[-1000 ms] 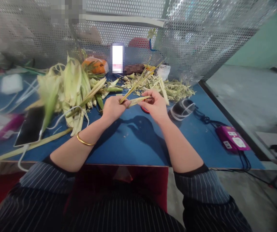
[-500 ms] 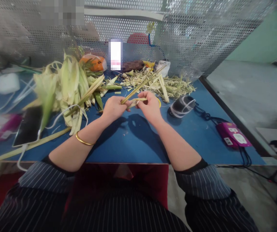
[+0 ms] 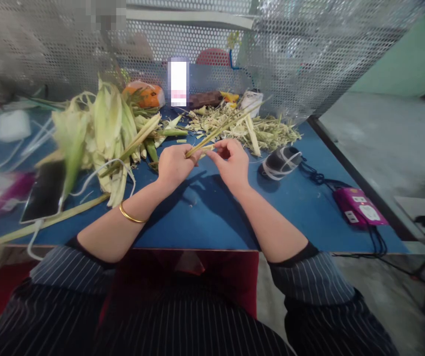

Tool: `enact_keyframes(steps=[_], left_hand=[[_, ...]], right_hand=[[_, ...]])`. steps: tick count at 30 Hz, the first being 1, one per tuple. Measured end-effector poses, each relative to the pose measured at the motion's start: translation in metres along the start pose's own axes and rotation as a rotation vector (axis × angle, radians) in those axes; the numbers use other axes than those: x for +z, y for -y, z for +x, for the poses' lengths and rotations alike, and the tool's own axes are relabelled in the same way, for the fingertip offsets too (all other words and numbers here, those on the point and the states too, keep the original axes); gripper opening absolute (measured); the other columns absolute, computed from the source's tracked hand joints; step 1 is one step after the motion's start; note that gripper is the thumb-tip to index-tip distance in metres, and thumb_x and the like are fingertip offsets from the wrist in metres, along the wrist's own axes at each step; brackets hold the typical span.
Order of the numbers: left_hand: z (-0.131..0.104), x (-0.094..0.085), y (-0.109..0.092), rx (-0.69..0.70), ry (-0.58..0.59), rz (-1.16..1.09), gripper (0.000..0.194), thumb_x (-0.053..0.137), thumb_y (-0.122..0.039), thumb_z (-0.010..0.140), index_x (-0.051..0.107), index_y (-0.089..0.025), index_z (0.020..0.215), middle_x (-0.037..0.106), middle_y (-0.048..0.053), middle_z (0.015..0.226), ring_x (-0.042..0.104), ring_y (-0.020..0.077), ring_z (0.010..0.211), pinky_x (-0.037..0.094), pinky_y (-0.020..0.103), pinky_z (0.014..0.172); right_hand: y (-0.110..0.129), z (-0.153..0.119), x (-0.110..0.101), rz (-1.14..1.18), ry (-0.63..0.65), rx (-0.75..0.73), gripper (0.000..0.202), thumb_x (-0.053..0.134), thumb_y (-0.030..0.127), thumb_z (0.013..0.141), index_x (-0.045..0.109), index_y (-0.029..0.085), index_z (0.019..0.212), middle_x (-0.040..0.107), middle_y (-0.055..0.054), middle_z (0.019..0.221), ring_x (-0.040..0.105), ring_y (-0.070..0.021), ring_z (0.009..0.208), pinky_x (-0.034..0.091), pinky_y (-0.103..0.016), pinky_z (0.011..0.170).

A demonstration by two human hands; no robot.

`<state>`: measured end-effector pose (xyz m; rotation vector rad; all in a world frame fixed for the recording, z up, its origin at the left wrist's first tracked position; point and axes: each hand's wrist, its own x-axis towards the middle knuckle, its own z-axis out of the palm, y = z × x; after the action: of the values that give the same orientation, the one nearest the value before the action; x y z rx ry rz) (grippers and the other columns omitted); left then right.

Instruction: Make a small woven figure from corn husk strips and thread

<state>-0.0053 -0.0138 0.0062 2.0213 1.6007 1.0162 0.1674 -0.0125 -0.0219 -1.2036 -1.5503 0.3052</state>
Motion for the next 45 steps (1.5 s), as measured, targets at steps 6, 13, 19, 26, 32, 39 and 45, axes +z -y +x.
enact_keyframes(steps=[6,13,19,26,32,39,45], left_hand=[[0.001,0.003,0.003,0.013,0.024,-0.020,0.034,0.061,-0.043,0.087,0.073,-0.019,0.066,0.064,0.002,0.059,0.052,0.0161,0.059,0.030,0.031,0.058],[0.006,0.003,0.008,-0.015,-0.012,-0.017,0.035,0.062,-0.043,0.087,0.073,-0.019,0.064,0.060,0.001,0.056,0.049,0.0151,0.057,0.029,0.031,0.058],[0.001,0.004,0.003,0.008,-0.005,-0.002,0.034,0.061,-0.042,0.087,0.074,-0.018,0.067,0.066,0.003,0.062,0.053,0.0162,0.060,0.030,0.030,0.058],[0.003,0.000,0.004,-0.008,-0.008,-0.056,0.034,0.059,-0.043,0.088,0.074,-0.018,0.069,0.062,0.002,0.055,0.053,0.0155,0.055,0.033,0.027,0.055],[0.015,-0.006,0.012,-0.222,-0.078,-0.323,0.032,0.063,-0.045,0.085,0.069,-0.017,0.070,0.047,-0.004,0.038,0.044,0.0119,0.036,0.035,0.025,0.046],[0.021,-0.017,0.007,-0.334,-0.087,-0.484,0.025,0.063,-0.035,0.087,0.064,-0.018,0.069,0.044,-0.005,0.041,0.040,0.0082,0.038,0.028,0.022,0.043],[0.030,-0.026,0.016,-0.332,-0.158,-0.453,0.023,0.064,-0.032,0.085,0.058,-0.019,0.067,0.045,-0.004,0.045,0.038,0.0081,0.040,0.027,0.024,0.043]], right_hand=[[-0.003,0.000,0.001,-0.017,0.077,-0.005,0.014,0.063,0.017,0.087,0.057,0.021,0.074,0.057,0.002,0.071,0.052,-0.0142,0.068,0.041,-0.031,0.068],[0.000,0.000,0.003,0.187,0.054,0.082,0.016,0.056,0.019,0.089,0.048,0.023,0.075,0.056,0.004,0.064,0.055,-0.0124,0.059,0.045,-0.029,0.062],[-0.005,-0.002,0.003,0.075,0.008,-0.109,0.016,0.069,0.020,0.084,0.065,0.022,0.099,0.061,-0.001,0.089,0.056,-0.0124,0.070,0.049,-0.029,0.065],[0.005,-0.003,-0.001,0.238,0.059,-0.091,0.008,0.061,0.019,0.089,0.066,0.022,0.083,0.069,-0.001,0.086,0.065,-0.0150,0.076,0.055,-0.033,0.076],[0.016,0.000,-0.003,0.535,0.260,0.161,0.008,0.066,0.027,0.087,0.062,0.021,0.082,0.077,-0.002,0.091,0.072,-0.0137,0.073,0.059,-0.033,0.076],[0.019,0.005,-0.019,0.661,0.756,0.309,0.019,0.076,0.031,0.081,0.064,0.017,0.078,0.076,-0.003,0.078,0.073,-0.0130,0.065,0.060,-0.028,0.068],[0.024,0.007,-0.039,0.683,1.421,0.474,0.020,0.077,0.028,0.082,0.067,0.012,0.081,0.076,-0.004,0.080,0.074,-0.0129,0.068,0.061,-0.025,0.066]])
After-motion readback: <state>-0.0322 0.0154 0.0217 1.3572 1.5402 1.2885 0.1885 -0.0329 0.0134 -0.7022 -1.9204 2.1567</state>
